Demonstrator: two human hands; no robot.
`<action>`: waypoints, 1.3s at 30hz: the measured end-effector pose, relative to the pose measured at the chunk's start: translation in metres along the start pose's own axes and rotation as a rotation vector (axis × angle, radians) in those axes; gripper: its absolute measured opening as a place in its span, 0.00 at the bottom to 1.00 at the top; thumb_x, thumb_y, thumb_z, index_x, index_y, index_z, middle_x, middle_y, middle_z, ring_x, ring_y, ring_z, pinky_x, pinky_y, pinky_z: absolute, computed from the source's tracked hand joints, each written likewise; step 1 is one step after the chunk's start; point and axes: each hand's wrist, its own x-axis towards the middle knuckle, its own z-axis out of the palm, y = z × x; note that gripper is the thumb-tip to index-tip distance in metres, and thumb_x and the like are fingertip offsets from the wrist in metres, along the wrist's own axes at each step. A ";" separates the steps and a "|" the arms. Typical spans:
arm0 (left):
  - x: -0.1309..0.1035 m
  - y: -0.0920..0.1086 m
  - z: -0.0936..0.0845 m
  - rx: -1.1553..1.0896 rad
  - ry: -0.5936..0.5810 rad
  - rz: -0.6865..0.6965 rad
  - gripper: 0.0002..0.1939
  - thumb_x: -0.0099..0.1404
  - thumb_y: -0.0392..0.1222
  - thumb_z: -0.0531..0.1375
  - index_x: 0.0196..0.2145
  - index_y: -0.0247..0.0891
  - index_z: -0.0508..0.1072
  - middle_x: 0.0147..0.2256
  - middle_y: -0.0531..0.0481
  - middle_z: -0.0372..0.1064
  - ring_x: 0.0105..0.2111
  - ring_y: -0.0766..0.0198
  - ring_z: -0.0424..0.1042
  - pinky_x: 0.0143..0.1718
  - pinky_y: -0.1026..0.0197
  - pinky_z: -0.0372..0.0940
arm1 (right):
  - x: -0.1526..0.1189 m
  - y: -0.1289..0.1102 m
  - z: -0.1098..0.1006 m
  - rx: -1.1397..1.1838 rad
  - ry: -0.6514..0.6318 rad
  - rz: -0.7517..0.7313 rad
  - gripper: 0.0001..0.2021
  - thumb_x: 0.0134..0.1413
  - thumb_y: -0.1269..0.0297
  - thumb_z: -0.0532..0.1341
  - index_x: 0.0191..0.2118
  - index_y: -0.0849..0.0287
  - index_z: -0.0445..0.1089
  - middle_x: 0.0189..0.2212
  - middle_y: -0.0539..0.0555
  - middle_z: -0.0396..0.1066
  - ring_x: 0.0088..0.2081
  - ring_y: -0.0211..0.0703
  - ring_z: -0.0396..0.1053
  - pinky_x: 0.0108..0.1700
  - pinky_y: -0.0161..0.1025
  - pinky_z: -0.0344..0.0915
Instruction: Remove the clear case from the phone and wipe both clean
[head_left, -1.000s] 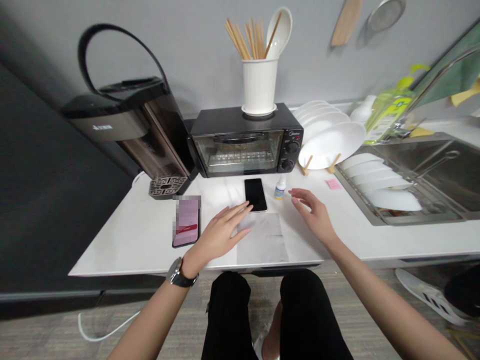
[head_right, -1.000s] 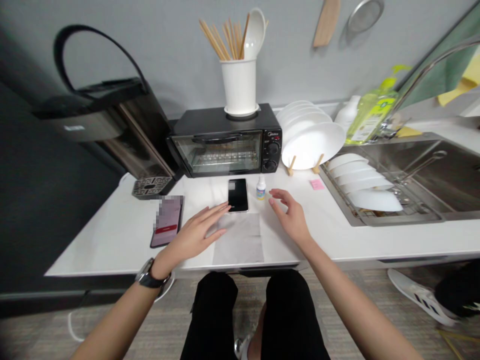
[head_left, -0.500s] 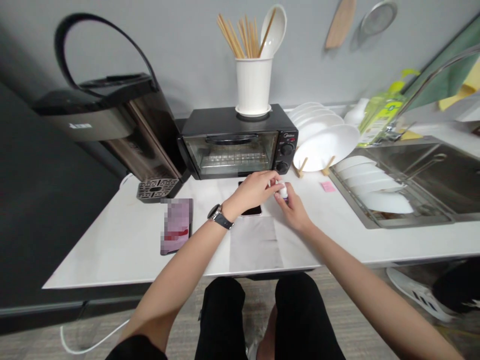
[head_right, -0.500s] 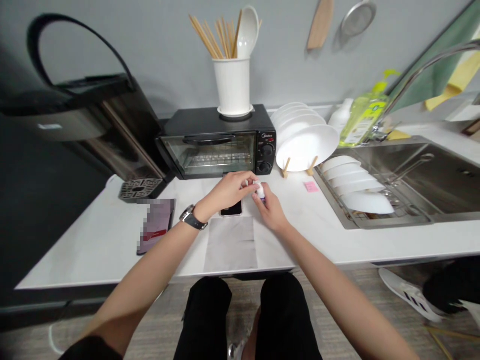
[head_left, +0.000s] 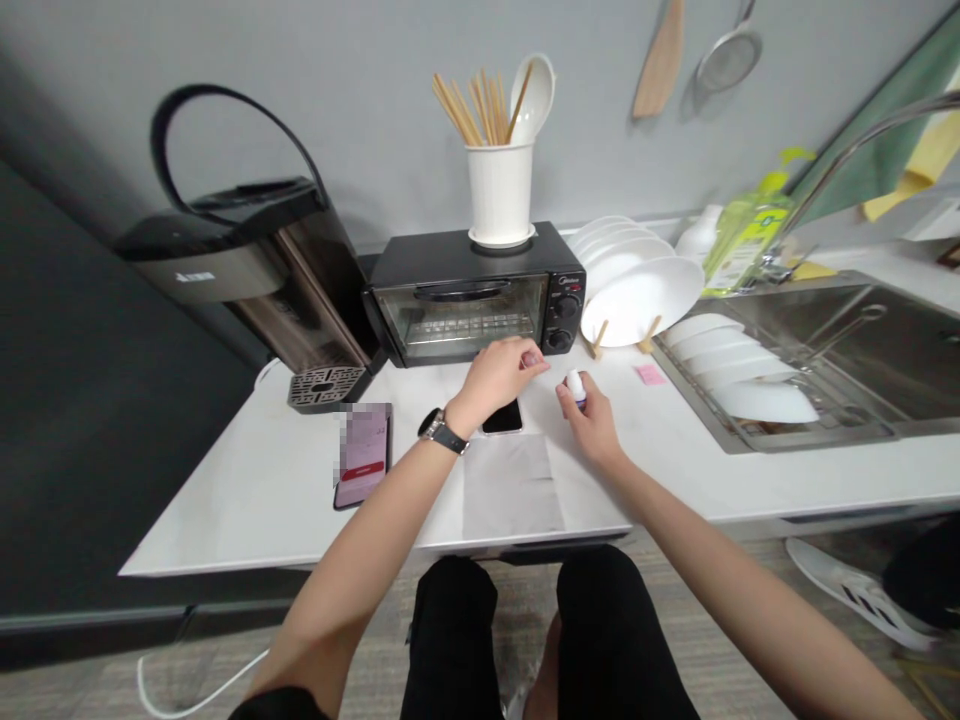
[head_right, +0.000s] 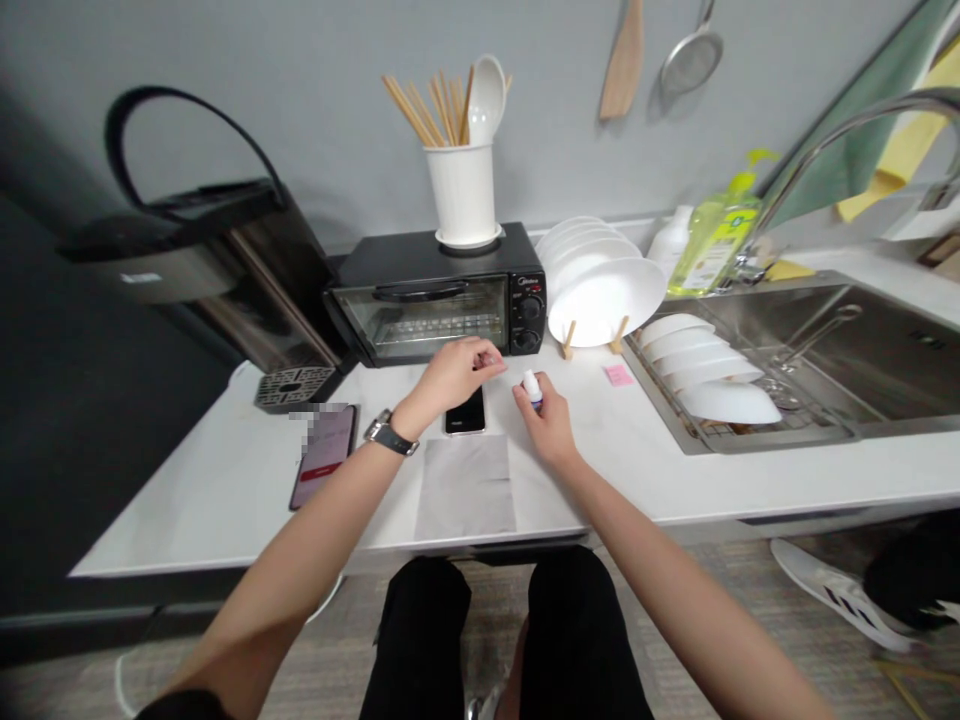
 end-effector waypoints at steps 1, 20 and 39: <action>0.000 -0.003 0.015 0.021 -0.038 -0.006 0.04 0.71 0.42 0.64 0.40 0.41 0.79 0.39 0.49 0.78 0.39 0.60 0.76 0.42 0.59 0.68 | 0.001 0.001 0.000 0.028 -0.015 0.001 0.18 0.68 0.42 0.57 0.37 0.52 0.63 0.24 0.46 0.63 0.26 0.42 0.61 0.32 0.38 0.58; -0.025 -0.041 0.037 -0.064 0.055 0.058 0.24 0.71 0.38 0.63 0.63 0.39 0.71 0.57 0.43 0.70 0.57 0.55 0.71 0.63 0.52 0.65 | -0.005 -0.002 -0.004 0.285 -0.161 0.012 0.30 0.66 0.44 0.62 0.66 0.47 0.54 0.31 0.45 0.68 0.22 0.39 0.65 0.26 0.38 0.65; -0.073 -0.070 0.016 0.066 0.290 -0.156 0.20 0.74 0.35 0.55 0.61 0.41 0.71 0.48 0.47 0.74 0.39 0.62 0.74 0.49 0.59 0.69 | -0.027 -0.017 -0.013 -0.711 -0.781 -0.752 0.25 0.71 0.70 0.53 0.68 0.46 0.65 0.54 0.56 0.78 0.30 0.42 0.77 0.31 0.38 0.66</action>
